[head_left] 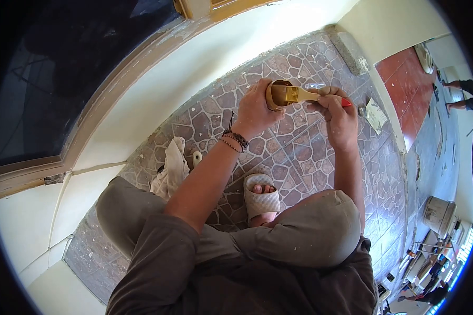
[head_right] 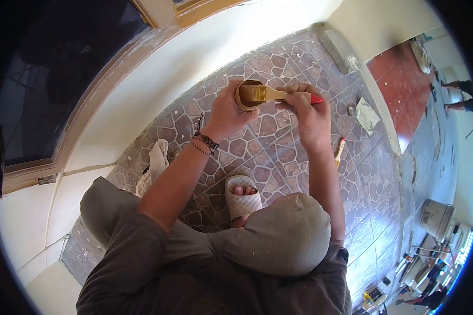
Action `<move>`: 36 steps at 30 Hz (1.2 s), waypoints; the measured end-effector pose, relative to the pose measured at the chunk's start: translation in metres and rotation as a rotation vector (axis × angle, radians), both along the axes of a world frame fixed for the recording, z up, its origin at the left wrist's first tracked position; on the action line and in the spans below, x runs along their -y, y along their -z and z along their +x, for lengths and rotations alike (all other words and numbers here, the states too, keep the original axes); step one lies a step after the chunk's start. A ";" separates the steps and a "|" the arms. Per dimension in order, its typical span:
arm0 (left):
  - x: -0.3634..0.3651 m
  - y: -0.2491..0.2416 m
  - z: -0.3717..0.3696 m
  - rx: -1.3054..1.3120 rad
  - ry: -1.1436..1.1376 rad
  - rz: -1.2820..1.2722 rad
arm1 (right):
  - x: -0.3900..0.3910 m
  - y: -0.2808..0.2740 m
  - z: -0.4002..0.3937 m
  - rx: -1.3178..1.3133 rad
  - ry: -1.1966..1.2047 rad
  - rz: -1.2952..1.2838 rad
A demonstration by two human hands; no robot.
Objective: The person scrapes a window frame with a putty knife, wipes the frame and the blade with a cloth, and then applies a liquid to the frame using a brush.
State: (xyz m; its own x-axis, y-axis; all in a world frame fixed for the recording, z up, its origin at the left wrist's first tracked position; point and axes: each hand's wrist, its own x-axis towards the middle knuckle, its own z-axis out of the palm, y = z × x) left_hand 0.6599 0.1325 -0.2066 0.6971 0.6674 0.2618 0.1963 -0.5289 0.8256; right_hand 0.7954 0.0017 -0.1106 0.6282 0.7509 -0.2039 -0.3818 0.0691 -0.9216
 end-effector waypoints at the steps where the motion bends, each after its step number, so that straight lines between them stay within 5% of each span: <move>1: 0.000 0.000 0.001 -0.003 0.002 0.002 | 0.002 -0.005 -0.001 0.248 -0.053 -0.061; 8: 0.009 0.007 0.010 0.068 0.077 -0.091 | 0.010 -0.013 -0.009 1.224 -0.193 -0.079; 15: 0.022 0.020 0.031 0.042 0.065 -0.078 | 0.029 -0.003 -0.005 1.348 -0.162 -0.116; 19: 0.032 0.064 0.053 0.140 0.013 0.015 | 0.059 0.022 0.021 0.758 0.059 -0.320; 21: 0.038 0.068 0.059 0.105 0.045 -0.008 | 0.066 0.039 0.027 0.084 0.252 0.028; 23: 0.046 0.081 0.063 0.007 0.074 -0.041 | 0.075 0.040 0.034 -0.242 0.353 0.140; 36: 0.060 0.110 0.075 -0.202 0.132 -0.064 | 0.088 0.017 0.071 -0.778 0.297 0.593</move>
State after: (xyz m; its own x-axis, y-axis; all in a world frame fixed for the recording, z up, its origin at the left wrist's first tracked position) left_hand 0.7345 0.0726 -0.3162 0.8133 0.5778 0.0679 0.2937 -0.5085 0.8094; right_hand 0.8668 -0.0867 -0.1278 0.6575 0.6989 -0.2813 -0.7529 0.6231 -0.2117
